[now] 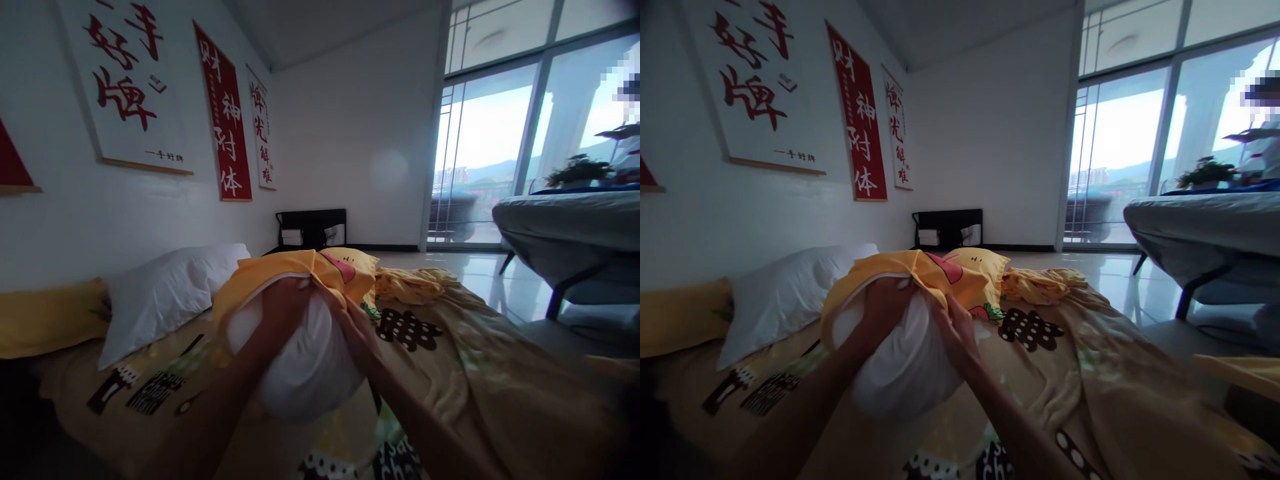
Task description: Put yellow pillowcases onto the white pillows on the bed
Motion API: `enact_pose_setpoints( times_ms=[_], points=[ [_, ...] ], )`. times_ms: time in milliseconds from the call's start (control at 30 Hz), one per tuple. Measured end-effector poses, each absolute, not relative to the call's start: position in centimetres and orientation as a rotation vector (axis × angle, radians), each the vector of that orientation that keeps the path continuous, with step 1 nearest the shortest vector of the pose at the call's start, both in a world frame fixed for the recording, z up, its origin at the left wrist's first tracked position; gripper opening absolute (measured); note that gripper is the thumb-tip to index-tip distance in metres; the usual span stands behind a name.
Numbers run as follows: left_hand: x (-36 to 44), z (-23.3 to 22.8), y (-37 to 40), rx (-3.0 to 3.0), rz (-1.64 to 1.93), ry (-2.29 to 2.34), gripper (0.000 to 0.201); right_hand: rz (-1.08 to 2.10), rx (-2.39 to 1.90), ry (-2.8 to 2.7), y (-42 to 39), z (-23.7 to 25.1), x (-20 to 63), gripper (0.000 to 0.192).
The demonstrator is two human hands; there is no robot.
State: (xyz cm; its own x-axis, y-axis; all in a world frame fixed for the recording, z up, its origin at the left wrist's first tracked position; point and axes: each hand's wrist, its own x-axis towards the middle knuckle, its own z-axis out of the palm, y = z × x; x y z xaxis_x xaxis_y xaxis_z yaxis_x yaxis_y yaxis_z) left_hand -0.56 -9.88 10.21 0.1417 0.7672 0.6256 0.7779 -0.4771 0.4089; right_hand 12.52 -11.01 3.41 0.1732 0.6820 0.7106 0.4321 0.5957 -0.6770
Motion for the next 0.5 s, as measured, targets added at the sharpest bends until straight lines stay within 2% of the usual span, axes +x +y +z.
enact_pose_setpoints(
  times_ms=[67,133,300,433,500],
  points=[
    [-0.7,9.7,-9.9,-2.364,-1.319,-1.591,0.024,0.242,-1.123,-1.474,-10.9,3.1,12.5,0.035],
    [-1.5,9.5,-10.0,-2.482,-1.219,-1.392,0.024,0.143,-1.212,-1.429,-10.5,3.1,12.9,0.04],
    [-6.5,11.0,-10.2,-2.783,-0.795,-1.094,0.043,-0.171,-1.203,-1.113,-9.0,2.8,15.7,0.017],
    [-8.9,11.9,-10.8,-2.735,-0.579,-1.268,0.034,-0.263,-1.183,-1.027,-7.7,2.4,17.2,0.016],
    [-8.9,11.5,-10.8,-2.539,-0.588,-1.433,0.032,-0.263,-1.182,-0.962,-7.2,2.2,17.2,0.017]
  ],
)
